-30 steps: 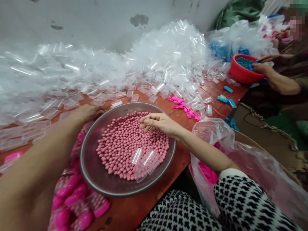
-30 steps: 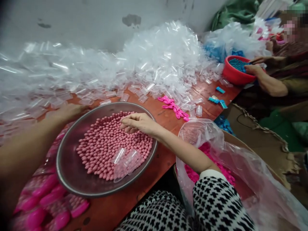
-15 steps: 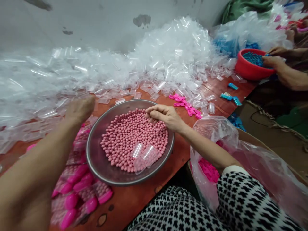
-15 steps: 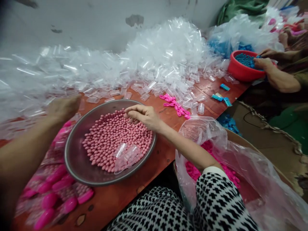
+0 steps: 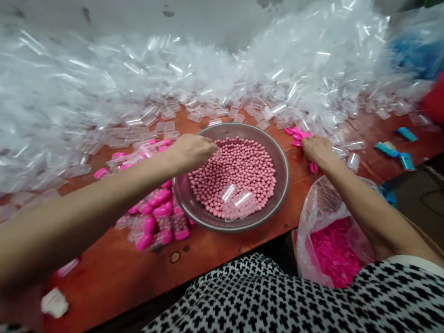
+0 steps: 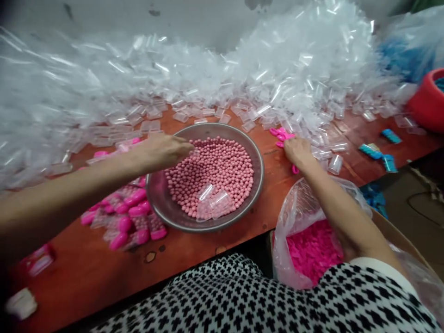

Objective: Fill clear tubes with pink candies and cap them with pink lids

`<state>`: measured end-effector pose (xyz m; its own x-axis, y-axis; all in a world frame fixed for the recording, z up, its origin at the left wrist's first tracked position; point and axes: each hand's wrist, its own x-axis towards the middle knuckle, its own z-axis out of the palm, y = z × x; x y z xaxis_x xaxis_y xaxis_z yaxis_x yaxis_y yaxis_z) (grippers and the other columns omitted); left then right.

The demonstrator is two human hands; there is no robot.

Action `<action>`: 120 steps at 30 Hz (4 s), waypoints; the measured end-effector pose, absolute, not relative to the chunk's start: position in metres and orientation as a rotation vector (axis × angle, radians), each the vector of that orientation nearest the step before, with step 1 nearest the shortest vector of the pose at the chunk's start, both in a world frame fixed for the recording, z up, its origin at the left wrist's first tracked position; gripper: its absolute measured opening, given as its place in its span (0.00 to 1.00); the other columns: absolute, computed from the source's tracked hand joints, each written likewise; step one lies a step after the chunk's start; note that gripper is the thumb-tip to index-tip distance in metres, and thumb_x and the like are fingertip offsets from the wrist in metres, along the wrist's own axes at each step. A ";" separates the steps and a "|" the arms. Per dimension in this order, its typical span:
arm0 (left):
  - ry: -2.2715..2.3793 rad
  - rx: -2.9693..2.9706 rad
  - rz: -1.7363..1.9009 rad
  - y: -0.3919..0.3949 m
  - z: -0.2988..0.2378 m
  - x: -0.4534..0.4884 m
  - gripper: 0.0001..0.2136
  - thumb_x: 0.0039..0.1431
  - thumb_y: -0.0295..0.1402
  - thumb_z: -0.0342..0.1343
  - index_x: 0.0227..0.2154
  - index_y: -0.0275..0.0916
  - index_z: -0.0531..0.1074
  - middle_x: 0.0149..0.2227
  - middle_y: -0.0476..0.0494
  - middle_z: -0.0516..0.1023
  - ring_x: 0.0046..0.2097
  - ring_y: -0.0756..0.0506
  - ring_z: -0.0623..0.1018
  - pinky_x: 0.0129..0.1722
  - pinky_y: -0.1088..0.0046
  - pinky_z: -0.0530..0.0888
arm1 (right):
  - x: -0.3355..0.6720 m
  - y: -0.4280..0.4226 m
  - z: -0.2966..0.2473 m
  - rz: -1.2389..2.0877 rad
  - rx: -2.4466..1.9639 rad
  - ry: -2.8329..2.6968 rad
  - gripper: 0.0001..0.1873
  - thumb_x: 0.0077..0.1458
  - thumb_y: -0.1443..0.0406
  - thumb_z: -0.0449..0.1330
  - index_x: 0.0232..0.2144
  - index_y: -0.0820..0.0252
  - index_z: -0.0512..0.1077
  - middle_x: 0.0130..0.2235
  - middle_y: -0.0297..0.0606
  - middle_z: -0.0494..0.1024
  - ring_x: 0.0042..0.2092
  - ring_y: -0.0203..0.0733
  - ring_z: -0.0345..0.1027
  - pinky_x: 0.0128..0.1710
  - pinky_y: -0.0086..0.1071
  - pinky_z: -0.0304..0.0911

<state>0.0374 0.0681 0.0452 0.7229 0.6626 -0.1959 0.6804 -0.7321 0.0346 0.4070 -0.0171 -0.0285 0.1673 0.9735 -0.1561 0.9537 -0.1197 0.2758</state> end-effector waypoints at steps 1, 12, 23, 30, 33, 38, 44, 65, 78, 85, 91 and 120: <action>1.054 2.851 -0.387 0.067 0.036 0.045 0.12 0.62 0.24 0.49 0.32 0.35 0.79 0.37 0.36 0.82 0.40 0.40 0.81 0.40 0.68 0.72 | 0.408 -0.019 -0.029 0.103 2.142 1.839 0.17 0.61 0.71 0.49 0.43 0.69 0.77 0.44 0.61 0.80 0.48 0.57 0.72 0.42 0.42 0.64; 0.894 2.505 0.127 0.069 -0.027 0.114 0.08 0.57 0.24 0.53 0.37 0.33 0.75 0.42 0.37 0.80 0.47 0.40 0.79 0.48 0.66 0.73 | 0.382 -0.047 -0.019 -1.090 3.411 2.288 0.14 0.48 0.56 0.64 0.32 0.59 0.70 0.30 0.37 0.78 0.29 0.41 0.73 0.32 0.37 0.70; 0.646 1.219 0.559 0.033 -0.005 0.074 0.21 0.44 0.42 0.72 0.38 0.36 0.73 0.37 0.47 0.78 0.39 0.49 0.78 0.43 0.69 0.76 | 0.270 -0.041 0.021 -2.057 2.575 2.636 0.20 0.39 0.52 0.73 0.25 0.59 0.73 0.31 0.35 0.78 0.32 0.40 0.74 0.35 0.37 0.74; 0.630 1.103 0.667 0.014 0.002 0.068 0.22 0.41 0.43 0.73 0.37 0.37 0.74 0.37 0.48 0.76 0.37 0.49 0.76 0.36 0.70 0.79 | 0.254 -0.059 0.023 -0.622 2.159 3.161 0.10 0.56 0.58 0.62 0.26 0.56 0.71 0.35 0.42 0.81 0.38 0.45 0.74 0.40 0.38 0.69; 0.630 1.179 0.692 0.011 0.004 0.066 0.21 0.43 0.42 0.72 0.36 0.35 0.75 0.37 0.46 0.77 0.38 0.48 0.77 0.37 0.72 0.77 | 0.249 -0.070 0.030 -0.253 2.005 3.022 0.09 0.59 0.62 0.56 0.38 0.59 0.73 0.39 0.46 0.81 0.40 0.47 0.75 0.38 0.36 0.68; 0.621 1.339 0.680 0.010 0.005 0.055 0.19 0.47 0.40 0.68 0.40 0.35 0.78 0.37 0.45 0.80 0.38 0.48 0.78 0.38 0.72 0.75 | 0.256 -0.072 0.045 -0.530 2.030 3.023 0.25 0.57 0.62 0.59 0.57 0.59 0.68 0.38 0.39 0.80 0.35 0.40 0.74 0.37 0.32 0.67; 0.585 1.463 0.670 0.008 0.001 0.044 0.18 0.50 0.42 0.66 0.39 0.35 0.80 0.34 0.45 0.80 0.35 0.47 0.78 0.37 0.71 0.75 | 0.259 -0.057 0.052 -0.858 1.700 3.007 0.23 0.57 0.60 0.60 0.55 0.56 0.72 0.34 0.34 0.79 0.32 0.36 0.70 0.36 0.29 0.64; 0.739 1.816 0.903 0.007 -0.009 0.043 0.10 0.56 0.32 0.59 0.39 0.38 0.81 0.38 0.42 0.82 0.41 0.44 0.79 0.46 0.68 0.74 | 0.265 -0.058 0.042 -0.681 1.701 2.750 0.23 0.58 0.57 0.60 0.55 0.55 0.68 0.35 0.36 0.79 0.33 0.41 0.73 0.36 0.33 0.64; 0.560 1.661 0.873 0.001 -0.007 0.045 0.17 0.57 0.41 0.60 0.44 0.34 0.79 0.41 0.40 0.81 0.40 0.45 0.78 0.41 0.70 0.75 | 0.244 -0.049 0.019 -0.721 2.032 3.394 0.16 0.63 0.61 0.58 0.52 0.51 0.74 0.47 0.39 0.80 0.49 0.42 0.73 0.52 0.39 0.67; 0.600 1.829 0.964 -0.001 -0.006 0.045 0.11 0.60 0.35 0.58 0.40 0.36 0.80 0.37 0.42 0.81 0.37 0.47 0.78 0.39 0.73 0.73 | 0.250 -0.046 0.034 -0.636 1.933 3.323 0.10 0.58 0.59 0.63 0.39 0.58 0.77 0.38 0.39 0.81 0.37 0.41 0.74 0.39 0.34 0.68; 0.606 1.883 1.012 0.000 -0.005 0.043 0.09 0.59 0.34 0.60 0.38 0.37 0.80 0.34 0.44 0.81 0.35 0.48 0.77 0.36 0.75 0.72 | 0.248 -0.045 0.027 -0.589 1.906 3.440 0.14 0.58 0.62 0.64 0.46 0.55 0.77 0.35 0.37 0.80 0.37 0.40 0.72 0.41 0.35 0.67; 0.759 1.727 1.030 0.003 -0.011 0.048 0.07 0.59 0.29 0.56 0.34 0.35 0.80 0.31 0.46 0.81 0.34 0.48 0.77 0.38 0.72 0.73 | 0.214 -0.075 0.015 0.179 2.255 3.183 0.15 0.60 0.64 0.60 0.49 0.56 0.77 0.45 0.44 0.83 0.41 0.48 0.80 0.41 0.38 0.74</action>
<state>0.0477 0.0034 -0.0113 0.4517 0.8402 0.3001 0.0372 -0.3539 0.9346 0.2136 -0.0748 0.0148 -0.1483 0.7794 0.6088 0.8426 0.4219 -0.3348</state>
